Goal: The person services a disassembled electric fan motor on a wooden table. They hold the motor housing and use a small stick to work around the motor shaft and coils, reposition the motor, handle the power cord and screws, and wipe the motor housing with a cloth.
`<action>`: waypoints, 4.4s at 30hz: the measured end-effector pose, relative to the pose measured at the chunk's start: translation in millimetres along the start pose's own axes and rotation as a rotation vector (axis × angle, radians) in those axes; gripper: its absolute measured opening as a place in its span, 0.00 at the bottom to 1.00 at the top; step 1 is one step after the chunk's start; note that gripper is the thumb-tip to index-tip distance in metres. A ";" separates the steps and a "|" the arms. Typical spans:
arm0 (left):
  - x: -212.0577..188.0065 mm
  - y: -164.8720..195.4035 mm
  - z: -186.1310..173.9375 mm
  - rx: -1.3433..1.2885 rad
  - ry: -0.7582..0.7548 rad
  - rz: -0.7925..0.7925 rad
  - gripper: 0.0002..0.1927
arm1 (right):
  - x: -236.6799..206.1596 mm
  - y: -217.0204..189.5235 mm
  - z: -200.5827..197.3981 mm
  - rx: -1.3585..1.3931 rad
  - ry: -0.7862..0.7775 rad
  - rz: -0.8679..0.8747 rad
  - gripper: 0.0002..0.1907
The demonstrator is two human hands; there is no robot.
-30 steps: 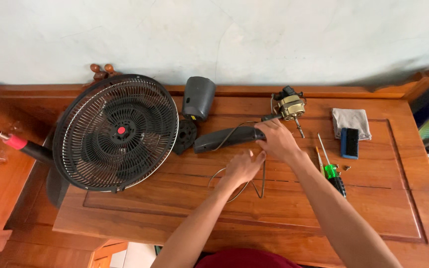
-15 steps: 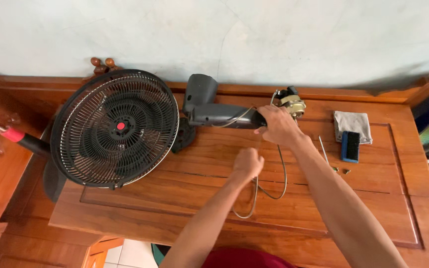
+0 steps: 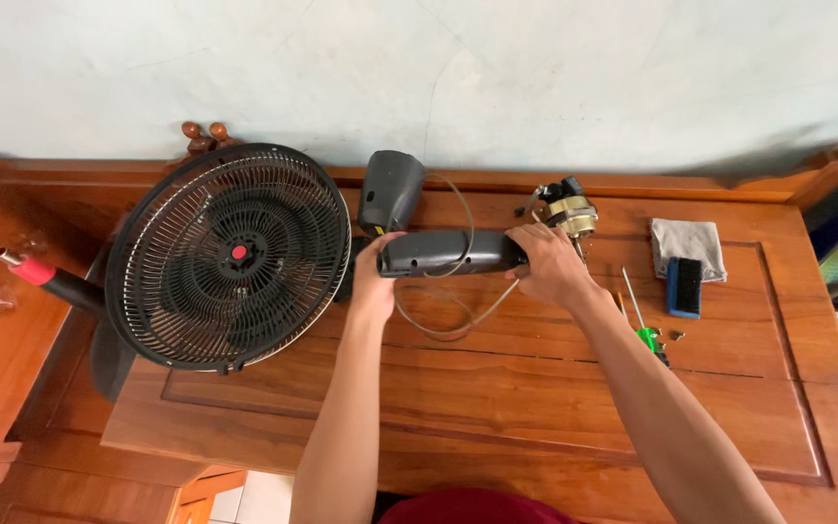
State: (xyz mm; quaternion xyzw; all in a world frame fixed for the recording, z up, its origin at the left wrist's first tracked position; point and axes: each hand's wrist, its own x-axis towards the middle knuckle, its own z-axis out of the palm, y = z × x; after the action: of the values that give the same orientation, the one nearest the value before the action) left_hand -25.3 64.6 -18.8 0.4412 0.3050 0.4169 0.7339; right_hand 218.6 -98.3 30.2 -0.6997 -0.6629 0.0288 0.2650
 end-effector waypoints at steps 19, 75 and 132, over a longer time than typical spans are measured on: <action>-71.1 118.6 42.6 0.305 -0.495 -0.523 0.08 | 3.6 7.6 59.0 -0.171 0.096 -0.076 0.31; 97.2 -34.8 103.0 -0.938 0.679 -0.056 0.06 | 105.8 39.4 20.1 0.077 -0.485 0.611 0.13; 36.7 -44.6 159.7 1.120 -0.454 0.120 0.14 | -69.2 140.9 -44.9 -0.072 0.533 0.723 0.11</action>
State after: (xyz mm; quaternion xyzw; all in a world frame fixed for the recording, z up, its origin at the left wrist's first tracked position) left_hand 137.3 22.3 5.8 0.8546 0.2882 0.1292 0.4122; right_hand 356.4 -175.8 -10.4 -0.8782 -0.2848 -0.0849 0.3747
